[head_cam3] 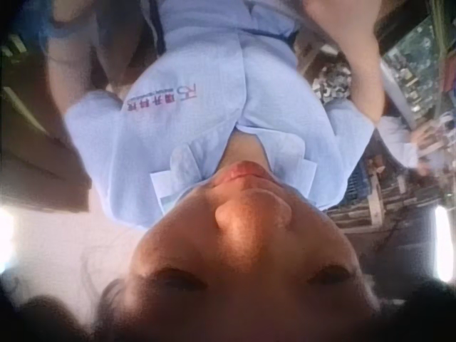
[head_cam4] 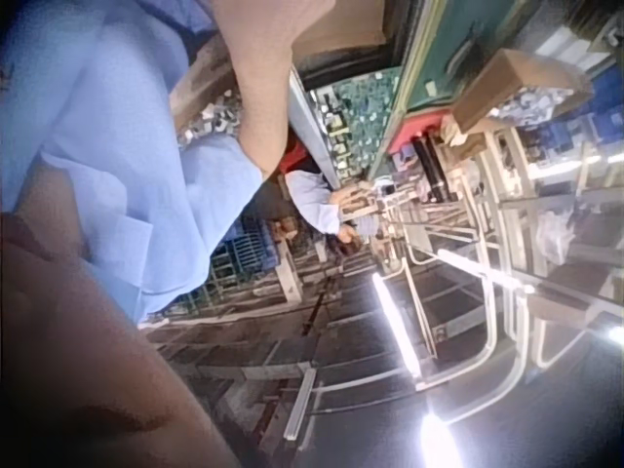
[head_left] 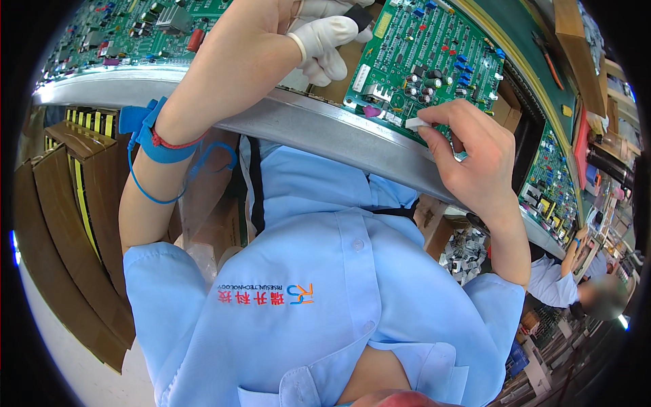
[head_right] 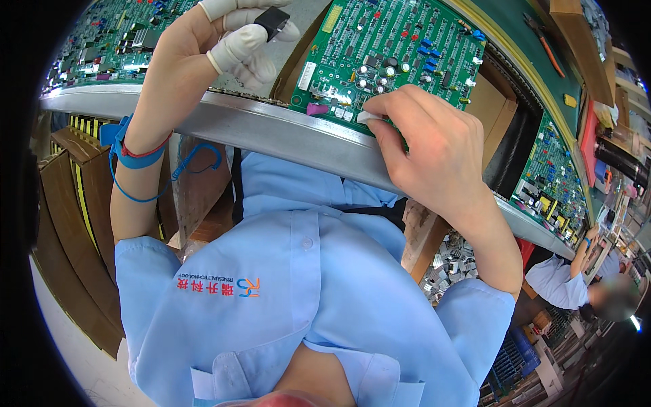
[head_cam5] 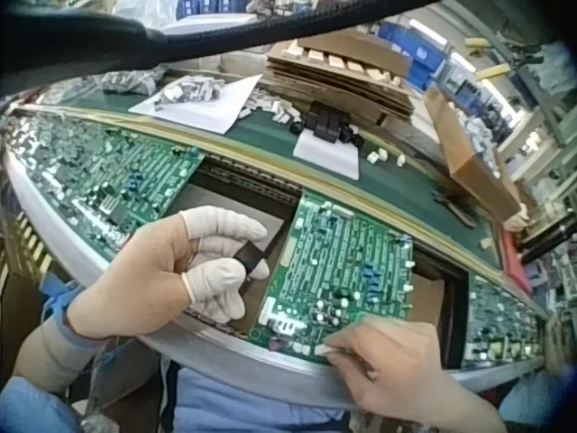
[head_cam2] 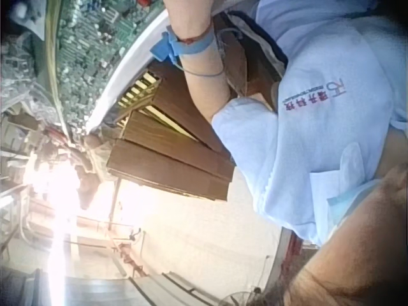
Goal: Manually place electronic components into a printed circuit board on an assembly line.
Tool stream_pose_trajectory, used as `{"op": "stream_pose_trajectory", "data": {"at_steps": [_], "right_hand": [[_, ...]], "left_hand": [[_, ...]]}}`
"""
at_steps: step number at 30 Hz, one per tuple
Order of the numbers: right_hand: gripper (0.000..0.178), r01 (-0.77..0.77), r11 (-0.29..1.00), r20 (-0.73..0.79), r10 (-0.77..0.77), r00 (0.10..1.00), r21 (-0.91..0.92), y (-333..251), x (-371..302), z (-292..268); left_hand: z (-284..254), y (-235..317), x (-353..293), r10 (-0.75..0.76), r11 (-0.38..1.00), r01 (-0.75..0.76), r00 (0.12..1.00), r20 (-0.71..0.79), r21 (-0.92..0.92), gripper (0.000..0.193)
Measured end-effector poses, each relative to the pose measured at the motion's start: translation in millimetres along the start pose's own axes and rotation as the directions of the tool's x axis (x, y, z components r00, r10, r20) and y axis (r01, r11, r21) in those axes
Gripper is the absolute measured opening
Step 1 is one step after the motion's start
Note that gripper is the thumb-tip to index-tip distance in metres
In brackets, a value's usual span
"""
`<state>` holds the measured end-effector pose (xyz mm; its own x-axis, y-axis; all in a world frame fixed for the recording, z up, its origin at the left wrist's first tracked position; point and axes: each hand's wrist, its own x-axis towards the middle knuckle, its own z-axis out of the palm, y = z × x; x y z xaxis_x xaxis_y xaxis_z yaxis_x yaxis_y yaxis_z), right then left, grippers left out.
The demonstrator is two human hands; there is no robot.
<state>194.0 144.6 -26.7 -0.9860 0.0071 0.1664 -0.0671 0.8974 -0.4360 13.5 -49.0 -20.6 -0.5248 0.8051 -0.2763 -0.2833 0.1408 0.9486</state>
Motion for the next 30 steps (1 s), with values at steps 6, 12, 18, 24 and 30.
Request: {"op": "stream_pose_trajectory", "data": {"at_steps": [6, 12, 18, 24, 30], "right_hand": [[0.017, 0.229, 0.942, -0.029, -0.244, 0.969, -0.245, -5.8, -5.6, 7.3], [0.031, 0.159, 0.981, -0.035, -0.164, 0.986, -0.108, -1.6, -6.7, -10.7], [0.034, 0.062, 0.997, -0.187, -0.067, 0.98, -0.034, 19.8, -16.5, -24.6], [0.034, 0.043, 0.997, -0.205, -0.029, 0.978, 0.062, 42.6, -30.5, -30.6], [0.031, 0.011, 0.991, -0.242, 0.022, 0.97, 0.136, 53.5, -34.7, -32.0]], "left_hand": [[3.3, 0.7, 4.8, -0.013, 0.993, 0.014, 1.0, -0.003, 0.117, 0.031], [20.5, 4.9, 17.8, 0.249, 0.703, -0.301, 0.953, 0.173, 0.645, 0.029], [35.9, 3.8, 37.3, 0.315, 0.314, -0.477, 0.868, 0.384, 0.821, 0.031], [48.6, 18.6, 52.8, 0.125, 0.035, -0.541, 0.837, 0.533, 0.84, 0.025], [57.5, 23.4, 54.9, 0.047, -0.07, -0.596, 0.799, 0.599, 0.8, 0.024]]}}
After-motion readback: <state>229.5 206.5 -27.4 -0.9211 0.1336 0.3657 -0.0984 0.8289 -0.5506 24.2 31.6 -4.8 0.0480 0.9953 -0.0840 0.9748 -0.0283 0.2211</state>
